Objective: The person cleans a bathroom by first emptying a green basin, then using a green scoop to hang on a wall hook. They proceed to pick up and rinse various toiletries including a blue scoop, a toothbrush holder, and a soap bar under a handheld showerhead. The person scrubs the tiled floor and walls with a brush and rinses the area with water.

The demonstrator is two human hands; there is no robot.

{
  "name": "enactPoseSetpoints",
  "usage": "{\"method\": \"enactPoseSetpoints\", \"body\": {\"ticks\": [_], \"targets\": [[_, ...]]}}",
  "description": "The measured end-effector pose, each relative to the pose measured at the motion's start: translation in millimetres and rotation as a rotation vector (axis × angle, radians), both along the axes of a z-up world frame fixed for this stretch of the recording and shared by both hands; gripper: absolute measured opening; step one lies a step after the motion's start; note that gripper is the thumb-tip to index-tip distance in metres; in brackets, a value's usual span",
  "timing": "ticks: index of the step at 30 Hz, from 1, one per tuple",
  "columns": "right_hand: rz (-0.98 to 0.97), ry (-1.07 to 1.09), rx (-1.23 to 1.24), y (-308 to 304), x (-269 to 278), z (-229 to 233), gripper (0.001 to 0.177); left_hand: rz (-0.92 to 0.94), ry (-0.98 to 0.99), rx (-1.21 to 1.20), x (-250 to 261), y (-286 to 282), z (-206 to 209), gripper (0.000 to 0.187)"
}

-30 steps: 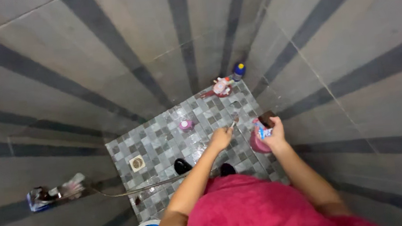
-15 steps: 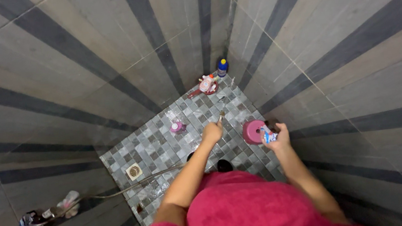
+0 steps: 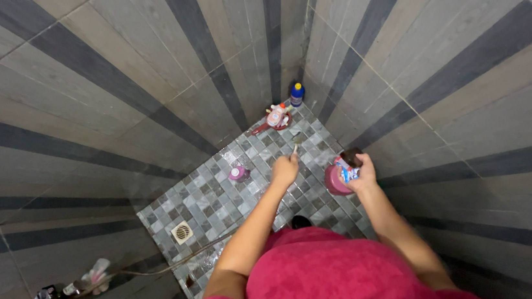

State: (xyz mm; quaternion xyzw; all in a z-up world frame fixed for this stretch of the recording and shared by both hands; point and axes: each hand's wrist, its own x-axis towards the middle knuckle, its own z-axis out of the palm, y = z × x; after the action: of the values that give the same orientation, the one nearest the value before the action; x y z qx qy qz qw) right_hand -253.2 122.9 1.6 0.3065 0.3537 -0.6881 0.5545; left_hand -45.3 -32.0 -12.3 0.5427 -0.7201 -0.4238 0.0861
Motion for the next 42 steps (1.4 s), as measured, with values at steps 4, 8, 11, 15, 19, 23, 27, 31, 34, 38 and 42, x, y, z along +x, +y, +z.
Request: {"method": "enactPoseSetpoints", "body": {"ticks": [4,8,11,15,19,23,27,31,34,38,42], "targets": [[-0.003,0.003,0.011,0.5,2.7,-0.1,0.032,0.088,0.154,-0.082,-6.3,-5.4,28.1,0.048],[-0.004,-0.019,0.001,2.1,7.0,-0.9,0.035,0.122,0.200,-0.100,-4.8,-9.7,46.0,0.050],[0.107,0.146,-0.176,-1.9,11.9,2.7,0.035,0.099,0.240,-0.040,-2.4,-7.0,56.6,0.052],[0.210,0.391,-0.318,-13.6,24.5,14.8,0.037,0.070,0.249,0.012,-1.2,11.1,76.0,0.059],[0.374,0.760,-0.308,-31.7,39.9,35.9,0.041,-0.003,0.298,0.137,0.8,28.4,102.1,0.073],[0.486,0.855,-0.323,-43.4,56.4,52.1,0.047,-0.061,0.330,0.085,7.0,34.2,117.0,0.080],[0.502,0.752,-0.458,-38.4,55.9,50.2,0.052,-0.072,0.321,0.185,23.1,28.4,116.8,0.063],[0.380,0.823,-0.383,-46.8,26.6,41.1,0.054,-0.057,0.286,0.154,46.1,27.0,118.5,0.060],[0.185,0.743,-0.343,-70.1,0.5,37.6,0.047,-0.105,0.169,0.115,64.4,34.9,124.9,0.064],[0.133,0.662,-0.391,-122.2,-18.5,42.7,0.039,-0.164,0.015,0.177,76.1,45.9,140.5,0.066],[0.227,0.598,-0.345,-168.3,-0.7,38.7,0.022,-0.171,-0.034,0.137,80.7,55.9,151.3,0.067]]}}
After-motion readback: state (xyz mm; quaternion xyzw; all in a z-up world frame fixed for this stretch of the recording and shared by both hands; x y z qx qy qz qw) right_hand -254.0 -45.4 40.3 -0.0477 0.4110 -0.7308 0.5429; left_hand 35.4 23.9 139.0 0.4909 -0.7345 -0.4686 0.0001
